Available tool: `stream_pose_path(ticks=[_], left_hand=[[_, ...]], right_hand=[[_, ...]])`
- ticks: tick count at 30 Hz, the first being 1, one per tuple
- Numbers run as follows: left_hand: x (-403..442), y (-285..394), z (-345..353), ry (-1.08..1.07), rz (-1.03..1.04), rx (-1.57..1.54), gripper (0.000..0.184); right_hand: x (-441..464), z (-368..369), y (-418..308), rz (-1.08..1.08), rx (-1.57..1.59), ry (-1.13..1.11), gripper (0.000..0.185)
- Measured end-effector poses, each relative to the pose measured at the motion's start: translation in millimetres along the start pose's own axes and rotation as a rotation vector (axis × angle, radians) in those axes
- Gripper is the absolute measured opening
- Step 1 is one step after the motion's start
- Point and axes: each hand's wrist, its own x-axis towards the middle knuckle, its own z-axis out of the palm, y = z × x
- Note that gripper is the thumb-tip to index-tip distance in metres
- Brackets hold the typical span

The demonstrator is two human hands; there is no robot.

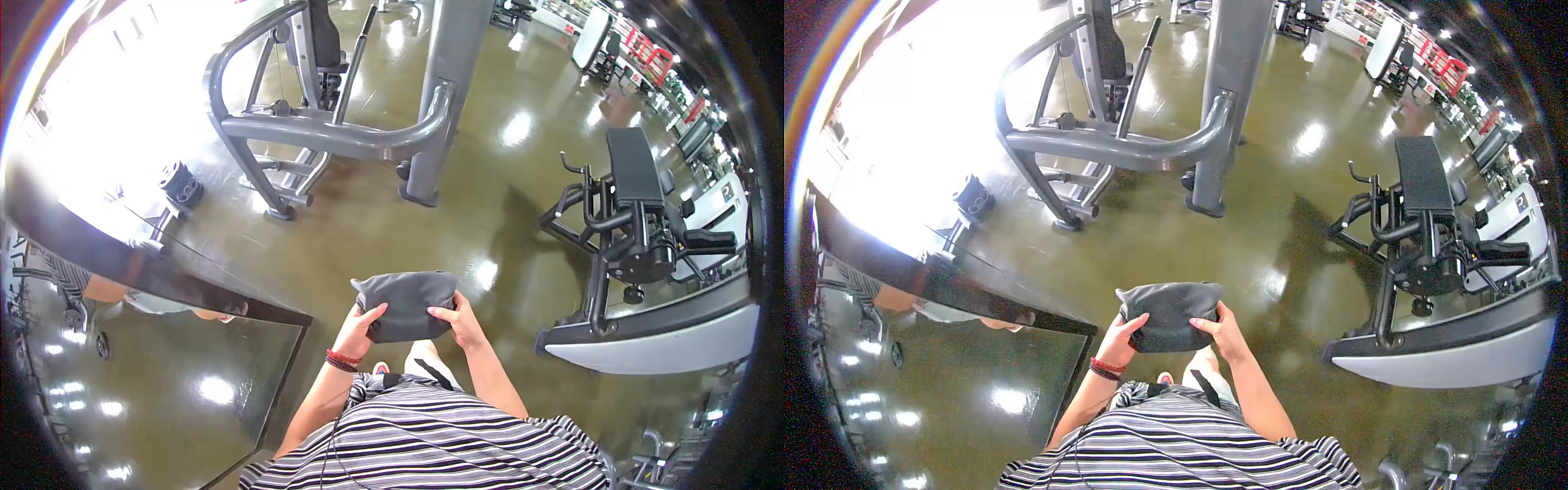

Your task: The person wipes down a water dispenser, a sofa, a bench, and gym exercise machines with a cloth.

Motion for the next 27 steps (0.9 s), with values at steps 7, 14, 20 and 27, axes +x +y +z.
stream_pose_path(ticks=[7, 14, 20, 27], left_hand=[[107.9, 30.1, 39.1, 0.058, 0.074, 0.061, 0.042], [211.1, 42.4, 82.1, 0.023, 0.084, 0.222, 0.052], [255.4, 67.9, 81.4, 0.078, 0.216, 0.427, 0.058], [340.8, 170.2, 90.7, 0.171, 0.459, 0.739, 0.072]], right_hand=[[109.9, -39.5, -43.0, 0.003, -0.127, -0.068, 0.052], [210.9, -105.4, -91.9, -0.007, -0.179, -0.138, 0.052], [300.2, -100.9, -110.9, -0.164, -0.643, -0.264, 0.054], [409.2, -55.6, -151.0, -0.268, -0.752, -0.160, 0.056]])
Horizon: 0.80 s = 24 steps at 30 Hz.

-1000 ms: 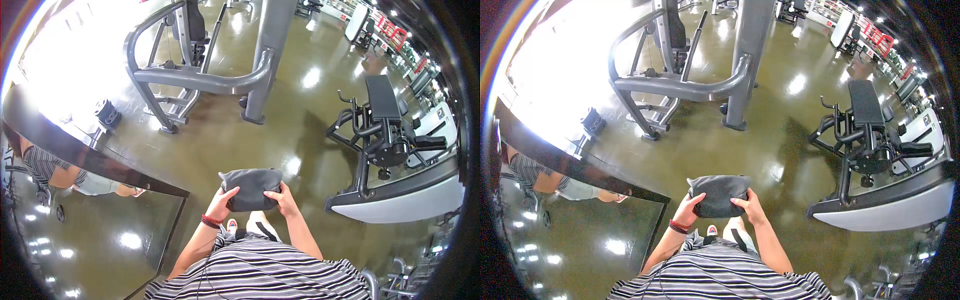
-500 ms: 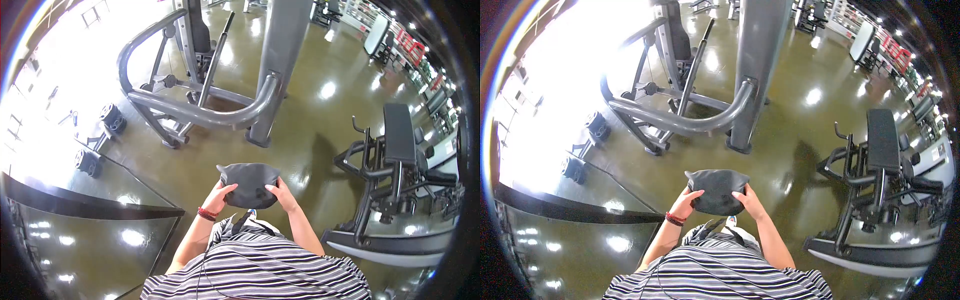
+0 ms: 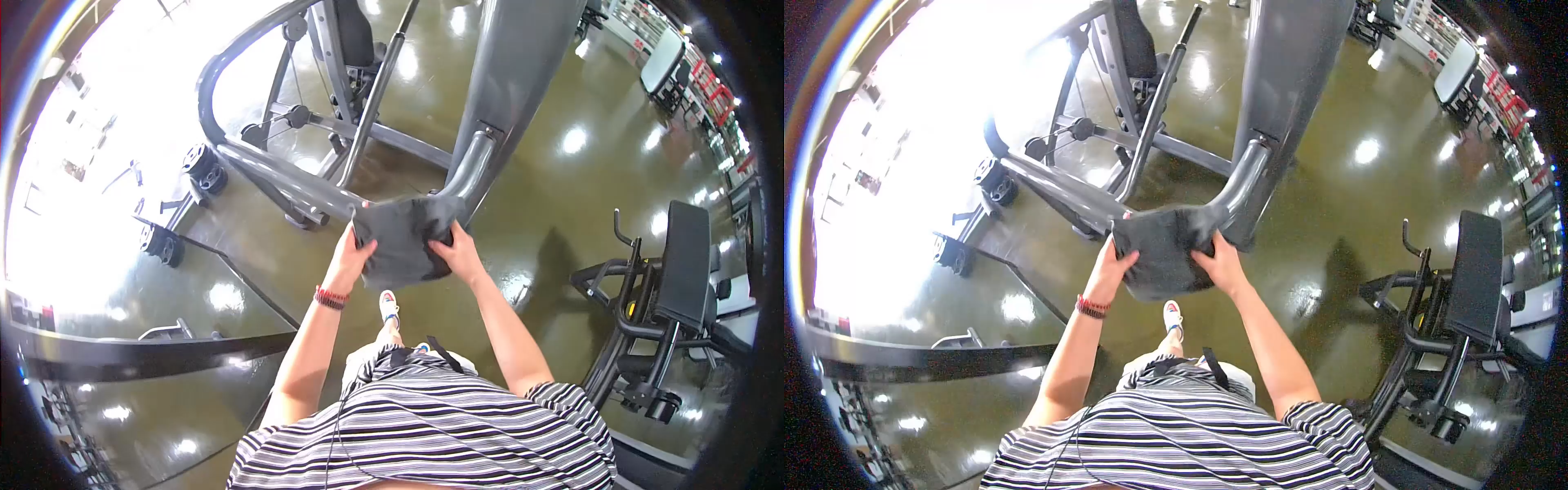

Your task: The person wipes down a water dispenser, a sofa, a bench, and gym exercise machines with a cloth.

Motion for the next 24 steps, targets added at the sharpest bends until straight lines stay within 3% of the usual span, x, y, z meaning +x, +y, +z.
stream_pose_path(ticks=[1, 2, 3, 5, 6, 7, 9, 11, 13, 17, 19, 24], left_hand=[[23.7, -5.0, -5.1, 0.021, 0.045, 0.164, 0.072], [43.9, -13.4, -10.7, 0.070, 0.103, 0.452, 0.077], [57.8, 6.4, -2.2, 0.117, -0.190, 0.908, 0.083], [71.4, -6.6, 8.4, 0.212, 0.170, 1.259, 0.088], [77.2, -20.1, 10.5, 0.122, 0.320, 1.262, 0.091], [81.0, -29.7, 13.0, -0.003, 0.391, 1.240, 0.098], [87.5, -63.3, 19.9, -0.172, 0.325, 1.370, 0.093], [96.4, -81.2, 25.3, -0.032, 0.465, 1.413, 0.076], [100.8, -72.9, 25.5, -0.133, 0.383, 1.388, 0.073], [112.1, -67.1, 30.7, -0.263, 0.407, 1.311, 0.068], [119.1, -69.9, 48.3, -0.229, 0.466, 1.334, 0.065], [140.6, -67.6, 101.6, -0.273, 0.290, 1.335, 0.068]], right_hand=[[18.4, 1.9, 0.3, 0.030, -0.027, 0.027, 0.056], [36.9, 4.6, 3.8, 0.146, -0.258, 0.032, 0.060], [43.3, 8.7, 4.9, 0.104, -0.440, 0.157, 0.062], [59.9, 16.3, 7.5, 0.007, -0.820, 0.385, 0.067], [70.0, 20.0, 11.1, -0.095, -0.788, 0.423, 0.073], [74.5, 27.5, 5.3, -0.226, -0.772, 0.442, 0.067], [79.5, 51.4, 1.8, -0.410, -0.801, 0.296, 0.054], [79.5, 74.4, 28.0, -0.425, -0.848, 0.271, 0.042], [88.4, 78.0, 39.9, -0.459, -0.828, 0.381, 0.033], [89.8, 71.0, 48.4, -0.461, -0.789, 0.444, 0.028], [93.5, 53.7, 55.9, -0.467, -0.774, 0.443, 0.028], [114.3, 4.1, 74.3, -0.484, -0.740, 0.366, 0.027]])
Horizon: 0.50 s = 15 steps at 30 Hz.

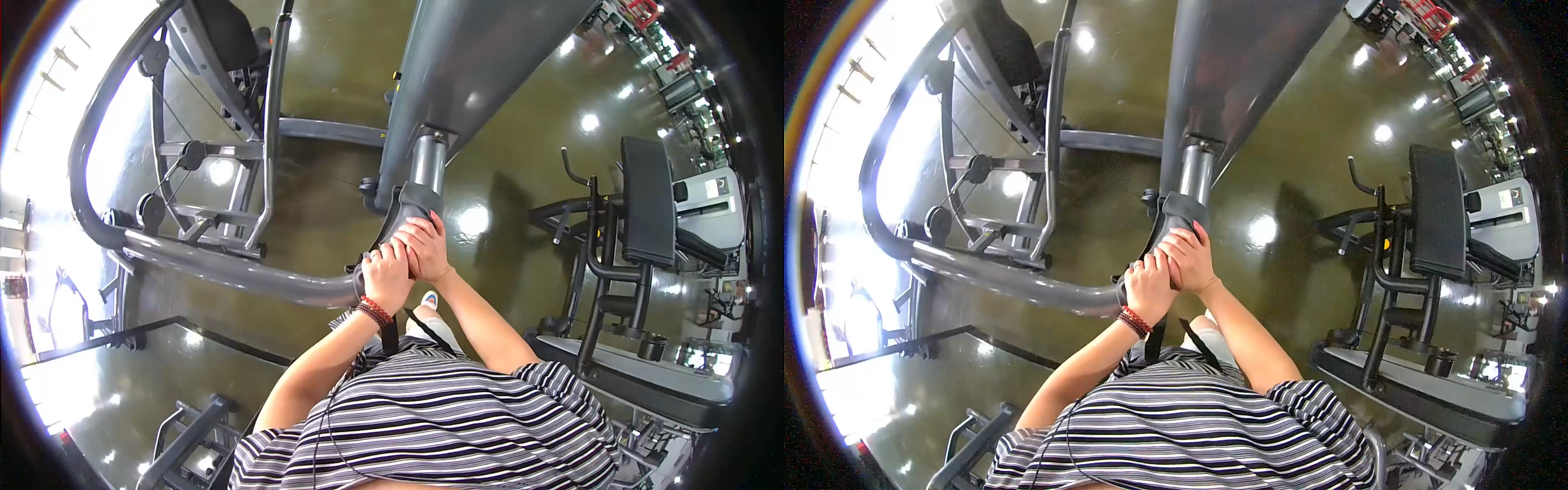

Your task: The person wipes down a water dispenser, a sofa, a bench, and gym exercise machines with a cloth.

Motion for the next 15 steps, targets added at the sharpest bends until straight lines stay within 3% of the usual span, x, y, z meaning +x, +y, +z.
stream_pose_path(ticks=[10, 15], left_hand=[[79.5, 46.7, 6.1, -0.074, -0.224, -0.235, 0.084], [126.7, 59.4, 9.9, -0.038, -0.357, -0.323, 0.084]], right_hand=[[61.0, -11.6, 92.1, -0.184, 0.137, -0.169, 0.023], [96.5, -9.1, 131.2, -0.261, 0.141, -0.220, 0.020]])
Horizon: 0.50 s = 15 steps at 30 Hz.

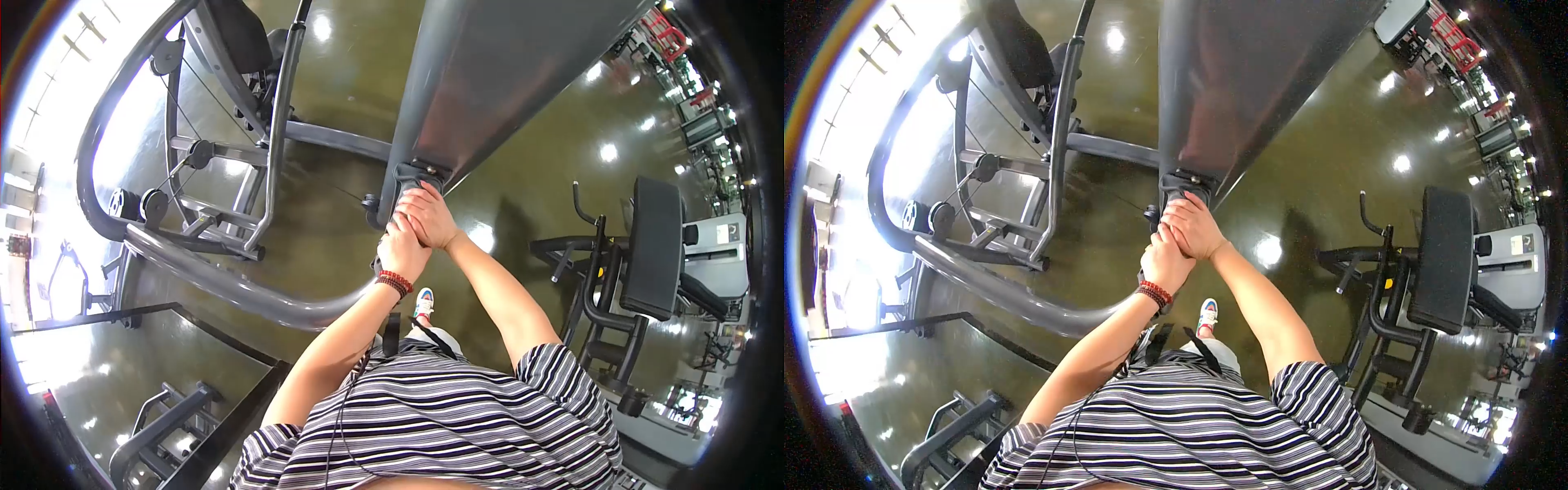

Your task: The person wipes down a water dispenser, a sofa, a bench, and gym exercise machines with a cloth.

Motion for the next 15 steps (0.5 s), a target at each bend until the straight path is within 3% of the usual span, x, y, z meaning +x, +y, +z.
stream_pose_path(ticks=[15], left_hand=[[29.5, 19.0, 13.3, 0.140, -0.050, 0.002, 0.059]], right_hand=[[14.2, -3.6, 39.3, -0.161, 0.080, 0.004, 0.023]])
